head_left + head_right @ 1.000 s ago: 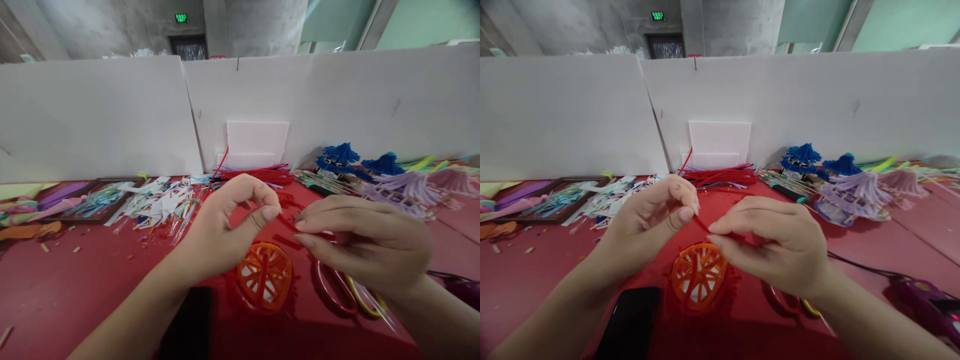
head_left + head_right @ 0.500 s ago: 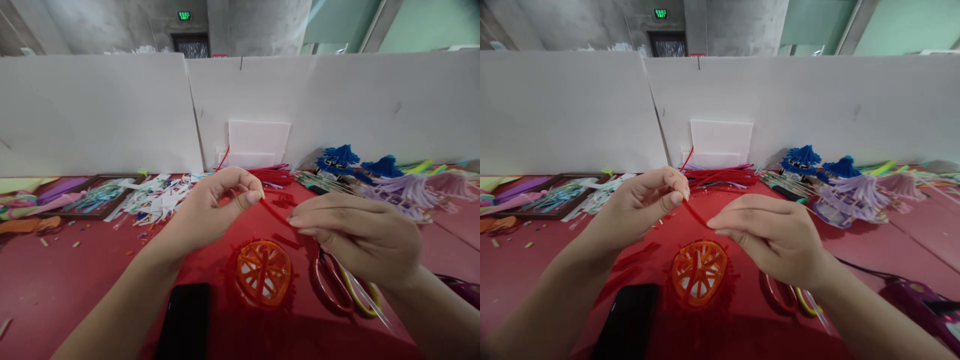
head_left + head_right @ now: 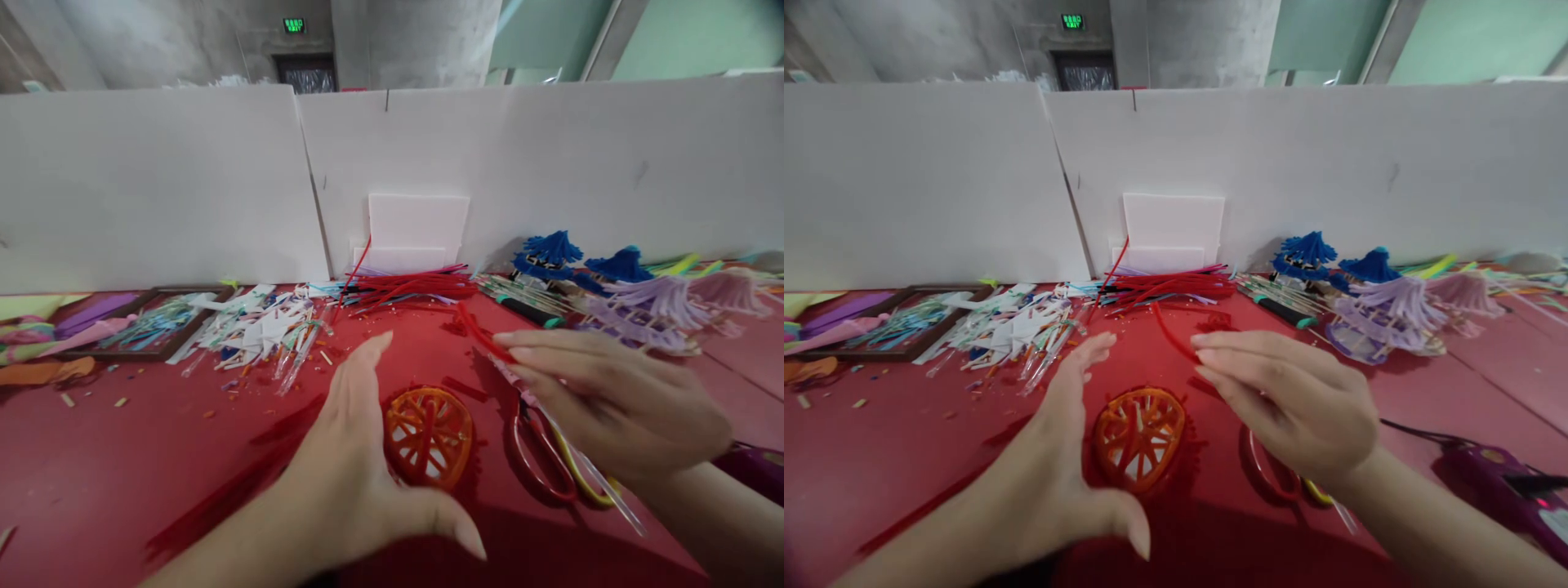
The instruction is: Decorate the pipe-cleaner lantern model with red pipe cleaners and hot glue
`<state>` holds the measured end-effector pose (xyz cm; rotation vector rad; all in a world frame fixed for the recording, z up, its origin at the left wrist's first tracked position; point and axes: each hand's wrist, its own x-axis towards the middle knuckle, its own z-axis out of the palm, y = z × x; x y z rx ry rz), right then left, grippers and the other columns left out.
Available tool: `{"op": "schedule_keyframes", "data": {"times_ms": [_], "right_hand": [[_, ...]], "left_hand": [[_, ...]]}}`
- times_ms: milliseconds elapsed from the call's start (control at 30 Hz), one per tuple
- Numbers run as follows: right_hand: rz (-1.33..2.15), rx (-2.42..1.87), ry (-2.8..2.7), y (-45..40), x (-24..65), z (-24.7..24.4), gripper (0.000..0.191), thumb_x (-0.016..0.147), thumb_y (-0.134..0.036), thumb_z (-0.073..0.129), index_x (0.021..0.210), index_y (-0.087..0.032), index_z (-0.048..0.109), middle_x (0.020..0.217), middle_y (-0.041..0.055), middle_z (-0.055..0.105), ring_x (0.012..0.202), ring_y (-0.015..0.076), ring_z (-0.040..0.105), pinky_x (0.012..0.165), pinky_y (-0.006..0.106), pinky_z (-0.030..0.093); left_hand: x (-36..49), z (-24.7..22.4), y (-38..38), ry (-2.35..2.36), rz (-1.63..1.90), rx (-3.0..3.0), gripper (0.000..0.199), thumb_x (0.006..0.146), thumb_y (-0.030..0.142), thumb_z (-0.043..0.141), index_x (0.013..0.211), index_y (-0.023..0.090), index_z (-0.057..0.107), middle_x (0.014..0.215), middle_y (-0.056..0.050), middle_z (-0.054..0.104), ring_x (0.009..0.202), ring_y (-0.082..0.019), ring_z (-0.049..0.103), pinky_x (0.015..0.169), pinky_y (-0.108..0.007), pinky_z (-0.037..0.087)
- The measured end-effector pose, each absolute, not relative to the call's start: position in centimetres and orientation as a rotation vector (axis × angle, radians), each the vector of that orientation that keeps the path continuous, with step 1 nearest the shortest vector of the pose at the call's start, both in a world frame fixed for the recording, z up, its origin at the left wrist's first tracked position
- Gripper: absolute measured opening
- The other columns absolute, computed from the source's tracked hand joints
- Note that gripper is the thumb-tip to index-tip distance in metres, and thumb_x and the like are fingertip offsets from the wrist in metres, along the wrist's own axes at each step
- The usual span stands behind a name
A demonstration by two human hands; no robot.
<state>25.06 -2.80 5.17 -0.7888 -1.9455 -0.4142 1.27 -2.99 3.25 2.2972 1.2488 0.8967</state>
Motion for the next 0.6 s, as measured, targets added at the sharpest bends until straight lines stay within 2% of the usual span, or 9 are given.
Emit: {"op": "schedule_keyframes", "data": {"times_ms": [33, 67, 133, 233, 333, 500, 600], "right_hand": [[-0.446, -0.751, -1.992, -2.9, 25.1, 4.8, 0.028, 0.078, -0.004, 0.061, 0.101, -0.020, 0.064, 0.095, 0.0041, 0.075, 0.084, 0.0171, 0.072, 0.074, 0.027, 0.061], [-0.458, -0.732, -2.025, -3.1, 25.2, 4.5, 0.028, 0.079, -0.003, 0.059, 0.102, -0.018, 0.064, 0.096, 0.0058, 0.075, 0.085, 0.0174, 0.072, 0.075, 0.028, 0.061], [-0.450, -0.704, -2.069, -3.4, 25.0, 4.0, 0.025, 0.079, -0.003, 0.059, 0.100, -0.015, 0.065, 0.095, 0.0085, 0.075, 0.086, 0.0175, 0.072, 0.076, 0.027, 0.061], [-0.422, -0.640, -2.099, -3.7, 24.6, 3.3, 0.018, 0.079, -0.003, 0.060, 0.094, -0.011, 0.067, 0.090, 0.0106, 0.075, 0.085, 0.0161, 0.072, 0.078, 0.025, 0.061], [-0.430, -0.586, -2.108, -3.8, 24.3, 2.5, 0.017, 0.080, -0.003, 0.058, 0.092, -0.012, 0.067, 0.087, 0.0093, 0.075, 0.087, 0.0161, 0.071, 0.078, 0.025, 0.061], [-0.465, -0.567, -2.134, -4.0, 24.4, 1.7, 0.020, 0.080, -0.003, 0.057, 0.093, -0.014, 0.069, 0.087, 0.0072, 0.075, 0.087, 0.0183, 0.071, 0.074, 0.028, 0.063], [-0.496, -0.640, -2.106, -4.3, 24.5, 2.0, 0.018, 0.076, -0.004, 0.063, 0.090, -0.014, 0.069, 0.084, 0.0068, 0.075, 0.082, 0.0182, 0.071, 0.072, 0.028, 0.063]], "left_hand": [[1.3, 2.3, -3.7, 1.275, 0.900, 2.349, 0.134, 0.038, 0.078, 0.071, 0.142, 0.018, 0.011, 0.142, -0.030, 0.031, 0.129, -0.050, 0.037, 0.097, -0.070, 0.038], [1.3, 1.5, -4.1, 1.292, 0.911, 2.371, 0.130, 0.042, 0.077, 0.070, 0.140, 0.019, 0.010, 0.140, -0.030, 0.033, 0.129, -0.048, 0.039, 0.096, -0.069, 0.040], [1.3, 0.6, -4.4, 1.297, 0.928, 2.370, 0.111, 0.056, 0.070, 0.071, 0.136, 0.019, 0.013, 0.134, -0.027, 0.040, 0.125, -0.044, 0.046, 0.095, -0.064, 0.045], [1.1, 0.4, -3.4, 1.181, 0.933, 2.443, 0.082, 0.072, 0.047, 0.071, 0.130, 0.020, 0.019, 0.129, -0.023, 0.046, 0.129, -0.039, 0.043, 0.100, -0.059, 0.043], [0.5, 0.3, -2.0, 0.992, 0.933, 2.553, 0.083, 0.070, 0.034, 0.072, 0.133, 0.022, 0.019, 0.128, -0.018, 0.051, 0.133, -0.038, 0.038, 0.103, -0.058, 0.039], [-1.0, -1.3, -1.2, 0.929, 1.160, 2.536, 0.112, 0.050, 0.062, 0.080, 0.141, 0.028, 0.024, 0.133, -0.017, 0.051, 0.120, -0.037, 0.051, 0.101, -0.052, 0.041], [-1.5, -2.5, -1.7, 0.899, 1.277, 2.526, 0.107, 0.058, 0.066, 0.072, 0.145, 0.029, 0.021, 0.134, -0.015, 0.052, 0.118, -0.032, 0.054, 0.098, -0.046, 0.044]]}}
